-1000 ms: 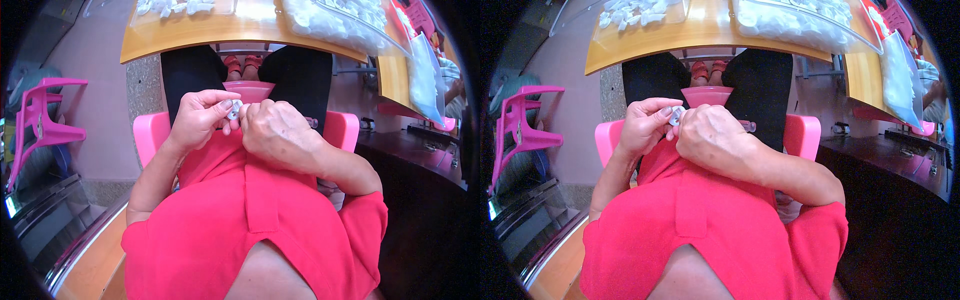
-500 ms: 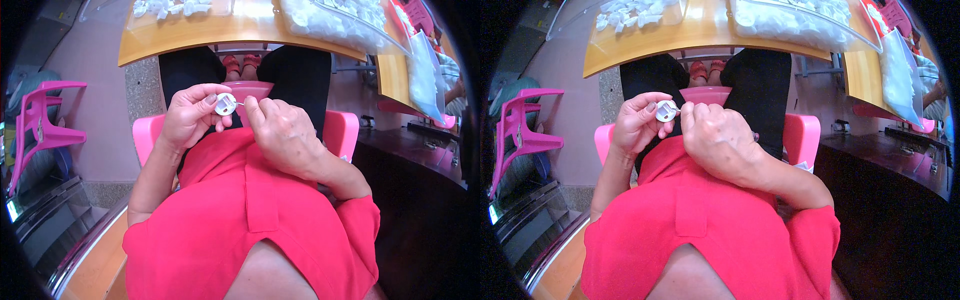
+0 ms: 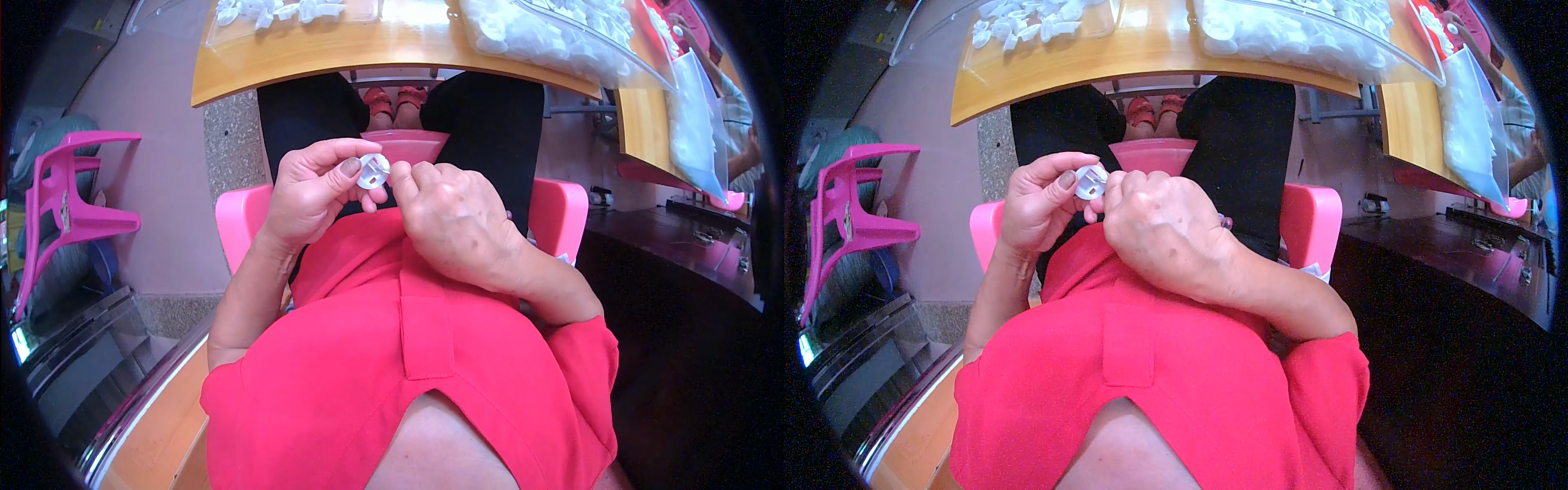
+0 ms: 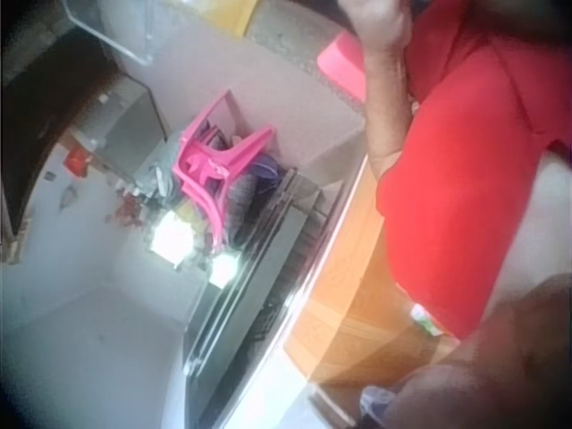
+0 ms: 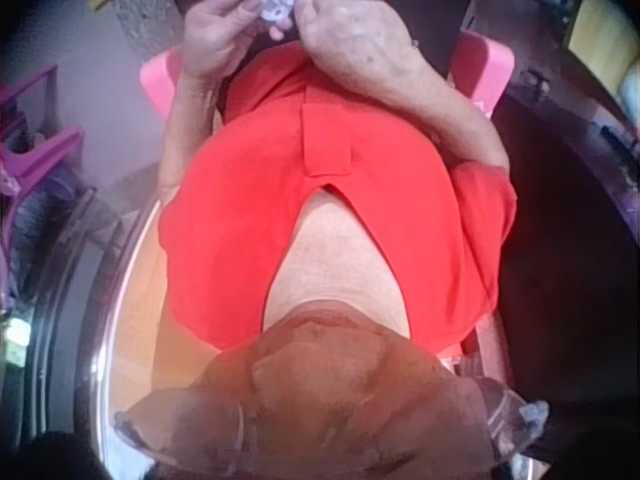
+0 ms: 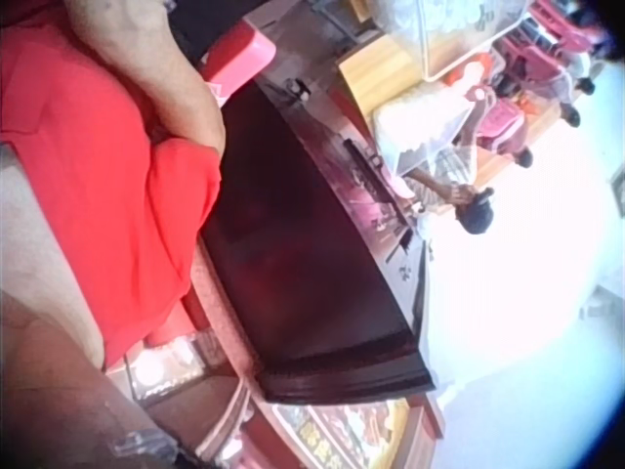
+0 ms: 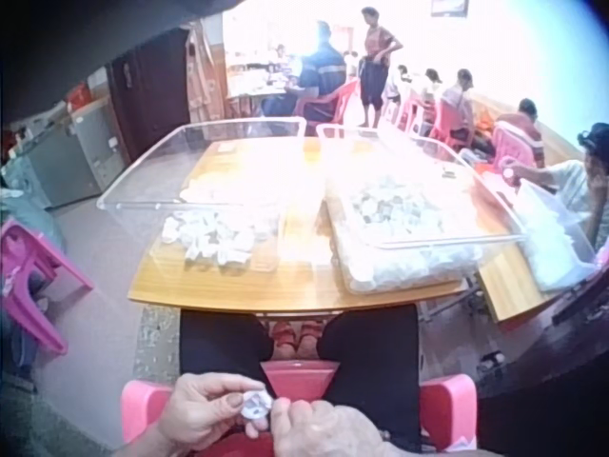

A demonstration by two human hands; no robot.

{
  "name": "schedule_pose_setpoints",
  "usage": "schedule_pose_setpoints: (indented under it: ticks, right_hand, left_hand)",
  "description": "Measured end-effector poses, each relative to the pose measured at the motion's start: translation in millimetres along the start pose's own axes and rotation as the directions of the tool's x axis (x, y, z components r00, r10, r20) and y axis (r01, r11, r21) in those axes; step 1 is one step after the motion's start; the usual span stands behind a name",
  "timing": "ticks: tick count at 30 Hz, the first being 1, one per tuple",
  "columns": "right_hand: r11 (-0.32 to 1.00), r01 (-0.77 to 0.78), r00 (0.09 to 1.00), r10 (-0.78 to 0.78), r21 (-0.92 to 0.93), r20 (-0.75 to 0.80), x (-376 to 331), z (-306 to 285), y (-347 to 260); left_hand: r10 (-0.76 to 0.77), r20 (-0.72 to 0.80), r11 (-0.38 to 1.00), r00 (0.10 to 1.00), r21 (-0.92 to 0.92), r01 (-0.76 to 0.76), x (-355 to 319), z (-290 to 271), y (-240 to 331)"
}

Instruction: The person picks up a white plastic component and a small metal pin by hand. They insert the pin into the component, press it into place, and then set the assembled part into a pink container before reaching for another component.

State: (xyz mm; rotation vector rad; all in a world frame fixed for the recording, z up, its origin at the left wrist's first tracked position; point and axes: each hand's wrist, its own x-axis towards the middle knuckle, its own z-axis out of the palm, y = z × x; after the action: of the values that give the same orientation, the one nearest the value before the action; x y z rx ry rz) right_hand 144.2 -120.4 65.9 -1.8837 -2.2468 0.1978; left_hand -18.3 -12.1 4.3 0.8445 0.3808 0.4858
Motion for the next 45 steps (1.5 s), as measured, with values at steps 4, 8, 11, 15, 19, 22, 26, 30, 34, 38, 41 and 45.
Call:
schedule_pose_setpoints:
  ticks: [4,8,11,15,19,22,26,30,34,38,41,45]
  right_hand:
    - [1.0,0.007,0.997,-0.007,-0.009,0.072,1,1,4]
    - [0.999,-0.033,0.999,0.033,0.016,0.027,-3,-10,5]
    - [1.0,-0.012,0.999,0.011,0.026,0.036,-3,-15,4]
    - [0.998,0.044,0.999,-0.043,-0.035,0.025,-3,-9,0]
    - [0.992,0.08,0.995,-0.073,-0.1,0.066,-2,-10,-2]
    - [0.992,0.095,0.994,-0.091,-0.083,0.055,-1,-11,-3]
    - [0.993,0.102,0.993,-0.098,-0.055,0.062,0,-11,0]
    - [0.974,0.222,0.966,-0.225,0.037,0.127,4,-16,9]
    - [0.946,0.324,0.934,-0.324,0.021,0.149,3,-19,12]
    - [0.931,0.358,0.927,-0.345,-0.071,0.149,-1,-19,11]
    - [0.906,0.392,0.916,-0.371,-0.158,0.151,-2,-21,10]
    - [0.914,0.378,0.923,-0.358,-0.148,0.144,-5,-23,11]
  left_hand:
    - [-0.039,-0.041,0.999,0.998,-0.009,0.038,2,3,1]
    - [-0.049,-0.055,0.998,0.997,-0.038,0.047,5,8,3]
    - [-0.081,-0.073,0.997,0.994,-0.01,0.081,3,8,4]
    - [-0.089,-0.078,0.995,0.993,0.044,0.093,1,8,5]
    - [-0.095,-0.073,0.992,0.993,0.072,0.1,0,6,6]
    - [-0.099,-0.069,0.99,0.993,0.091,0.105,0,6,7]
    - [-0.096,-0.068,0.982,0.993,0.155,0.106,0,8,9]
    - [-0.133,-0.107,0.969,0.985,0.197,0.152,-3,10,8]
    - [-0.187,-0.095,0.967,0.978,0.158,0.2,-3,10,9]
    - [-0.206,-0.065,0.971,0.976,0.107,0.212,0,9,6]
    - [-0.204,-0.048,0.972,0.978,0.109,0.208,1,10,8]
    - [-0.21,-0.048,0.971,0.977,0.108,0.214,1,13,9]
